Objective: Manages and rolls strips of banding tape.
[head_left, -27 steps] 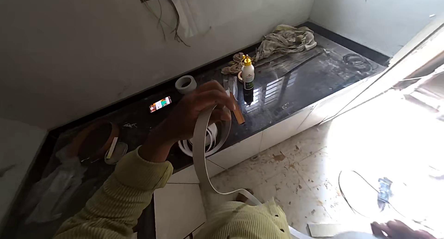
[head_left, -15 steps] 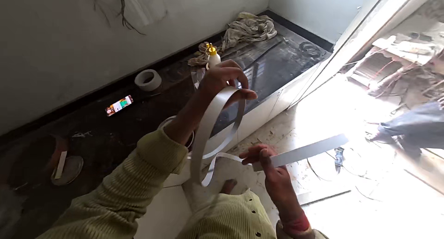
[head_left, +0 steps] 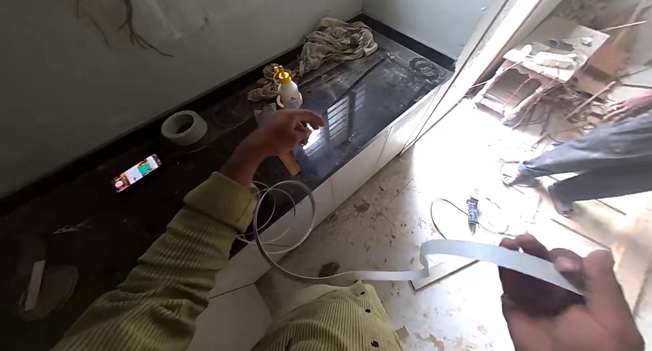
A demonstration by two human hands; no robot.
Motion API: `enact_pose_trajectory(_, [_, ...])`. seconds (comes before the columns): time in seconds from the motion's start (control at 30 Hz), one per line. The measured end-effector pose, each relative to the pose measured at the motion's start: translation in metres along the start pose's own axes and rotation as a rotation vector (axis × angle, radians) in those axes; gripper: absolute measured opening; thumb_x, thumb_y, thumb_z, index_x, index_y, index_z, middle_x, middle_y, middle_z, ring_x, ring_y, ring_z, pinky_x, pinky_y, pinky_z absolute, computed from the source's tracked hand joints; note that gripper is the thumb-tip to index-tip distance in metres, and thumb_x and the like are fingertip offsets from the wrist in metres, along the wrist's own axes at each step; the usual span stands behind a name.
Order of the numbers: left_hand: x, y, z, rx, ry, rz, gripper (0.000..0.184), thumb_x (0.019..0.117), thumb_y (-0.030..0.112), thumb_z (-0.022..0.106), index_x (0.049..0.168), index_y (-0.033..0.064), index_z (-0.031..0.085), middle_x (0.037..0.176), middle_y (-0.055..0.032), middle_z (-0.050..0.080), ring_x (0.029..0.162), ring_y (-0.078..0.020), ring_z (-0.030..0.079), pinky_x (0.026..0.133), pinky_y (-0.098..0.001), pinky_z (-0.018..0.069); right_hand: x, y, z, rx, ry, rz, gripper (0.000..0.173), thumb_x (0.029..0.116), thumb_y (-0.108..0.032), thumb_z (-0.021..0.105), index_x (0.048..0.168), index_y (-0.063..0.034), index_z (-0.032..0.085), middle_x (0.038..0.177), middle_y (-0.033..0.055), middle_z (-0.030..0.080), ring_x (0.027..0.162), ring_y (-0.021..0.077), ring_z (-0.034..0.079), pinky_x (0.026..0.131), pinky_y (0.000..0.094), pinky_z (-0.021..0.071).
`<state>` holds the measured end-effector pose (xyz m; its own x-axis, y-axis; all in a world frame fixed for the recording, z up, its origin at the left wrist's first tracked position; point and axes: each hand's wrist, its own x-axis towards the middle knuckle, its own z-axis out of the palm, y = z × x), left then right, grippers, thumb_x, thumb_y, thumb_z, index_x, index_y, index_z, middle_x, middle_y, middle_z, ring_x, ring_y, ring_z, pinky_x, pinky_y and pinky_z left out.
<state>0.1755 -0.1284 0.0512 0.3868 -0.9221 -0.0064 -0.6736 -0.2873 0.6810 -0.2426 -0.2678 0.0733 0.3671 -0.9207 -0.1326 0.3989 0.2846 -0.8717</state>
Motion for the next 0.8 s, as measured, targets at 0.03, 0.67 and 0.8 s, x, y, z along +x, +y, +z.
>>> enact_pose_trajectory(0.03, [-0.002,0.023,-0.002,-0.046,-0.005,0.063,0.028,0.1044,0.015,0.056,0.131,0.0090,0.065,0.128,-0.0080,0.068,0.102,-0.0159,0.069,0.089,-0.0370,0.0577,-0.001,-0.006,0.003,0.021,0.053,-0.038,0.056,0.1129,-0.040,0.023,0.077,-0.0220,0.064,0.093,-0.0024,0.077,0.087,0.0108,0.075,0.072,0.0273,0.0639])
enact_pose_trajectory(0.67, [-0.042,0.180,0.106,-0.779,-0.507,0.174,0.020,0.1068,0.029,0.055,0.117,0.0122,0.059,0.069,0.0009,0.053,0.054,-0.0054,0.052,0.050,-0.0187,0.0471,-0.056,0.009,-0.076,-0.841,0.120,-0.694,0.009,0.0983,-0.018,0.069,0.105,-0.0132,0.066,0.093,-0.0077,0.069,0.077,0.0021,0.067,0.069,0.0212,0.0605])
enact_pose_trajectory(0.8, [-0.054,0.184,0.113,-0.637,-0.596,0.197,0.026,0.1074,0.033,0.053,0.117,0.0106,0.061,0.074,0.0001,0.056,0.054,-0.0075,0.053,0.048,-0.0226,0.0481,-0.038,-0.015,-0.051,-1.131,-0.107,-0.845,0.045,0.0940,-0.038,0.074,0.133,-0.0217,0.058,0.140,0.0004,0.059,0.128,0.0154,0.058,0.103,0.0370,0.0519])
